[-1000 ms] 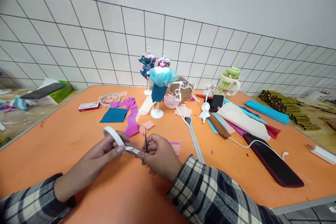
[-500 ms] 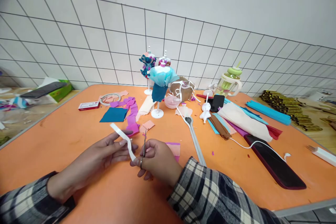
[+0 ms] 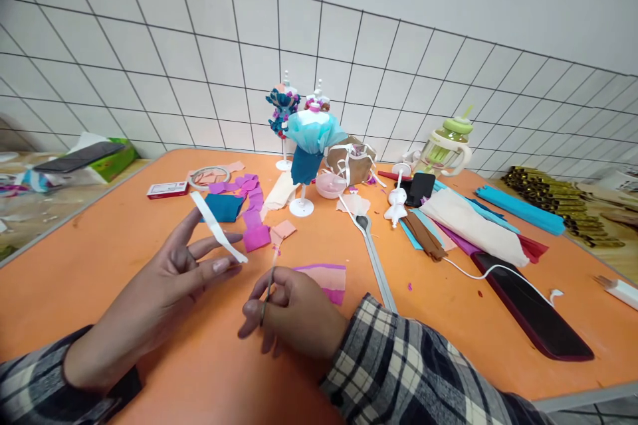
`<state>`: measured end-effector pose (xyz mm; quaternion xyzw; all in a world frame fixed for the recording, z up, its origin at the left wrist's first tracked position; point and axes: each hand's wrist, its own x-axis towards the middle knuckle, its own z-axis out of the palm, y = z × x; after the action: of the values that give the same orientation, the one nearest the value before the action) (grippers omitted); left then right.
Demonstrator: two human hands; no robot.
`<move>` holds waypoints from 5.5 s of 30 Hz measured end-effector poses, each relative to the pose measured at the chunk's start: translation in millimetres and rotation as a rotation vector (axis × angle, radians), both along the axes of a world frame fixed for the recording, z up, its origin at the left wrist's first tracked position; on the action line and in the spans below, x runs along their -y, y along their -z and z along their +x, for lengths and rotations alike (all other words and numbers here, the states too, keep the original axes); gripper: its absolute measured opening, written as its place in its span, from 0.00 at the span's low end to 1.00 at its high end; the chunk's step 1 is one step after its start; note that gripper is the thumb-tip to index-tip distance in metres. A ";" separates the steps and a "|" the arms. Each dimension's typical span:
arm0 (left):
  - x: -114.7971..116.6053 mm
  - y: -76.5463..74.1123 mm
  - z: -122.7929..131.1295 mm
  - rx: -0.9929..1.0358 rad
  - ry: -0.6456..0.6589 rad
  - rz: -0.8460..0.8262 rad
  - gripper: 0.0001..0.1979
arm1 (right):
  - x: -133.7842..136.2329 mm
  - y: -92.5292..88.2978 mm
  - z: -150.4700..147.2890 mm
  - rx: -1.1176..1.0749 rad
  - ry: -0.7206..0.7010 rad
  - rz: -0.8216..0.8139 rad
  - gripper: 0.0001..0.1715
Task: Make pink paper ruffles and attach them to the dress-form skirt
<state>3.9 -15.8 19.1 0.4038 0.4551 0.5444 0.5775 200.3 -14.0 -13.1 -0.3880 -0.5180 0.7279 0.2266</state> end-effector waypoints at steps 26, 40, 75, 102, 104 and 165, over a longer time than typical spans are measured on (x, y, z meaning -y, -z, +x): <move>4.5 6.6 4.2 -0.189 0.002 -0.039 0.61 | 5.6 -5.0 6.5 0.354 -0.215 0.316 0.18; 2.7 12.4 -1.3 0.045 -0.008 -0.073 0.52 | 6.8 -5.3 8.6 0.348 -0.242 0.324 0.21; 8.3 9.7 8.1 -0.220 0.008 0.029 0.61 | 7.7 -3.3 7.5 0.091 -0.262 0.021 0.27; 14.9 10.0 12.8 -0.147 0.030 0.038 0.56 | 7.3 -4.4 4.5 0.107 -0.212 0.093 0.23; 13.8 9.2 13.5 -0.150 0.011 0.020 0.58 | 7.1 -5.1 4.1 0.126 -0.222 0.100 0.23; 8.0 17.2 12.8 -0.198 0.046 0.091 0.62 | 5.1 -4.8 6.7 0.125 -0.224 0.121 0.21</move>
<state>16.6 -23.9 1.9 0.4916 0.4754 0.5086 0.5231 207.0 -19.1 -8.3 -0.3580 -0.6143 0.6903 0.1339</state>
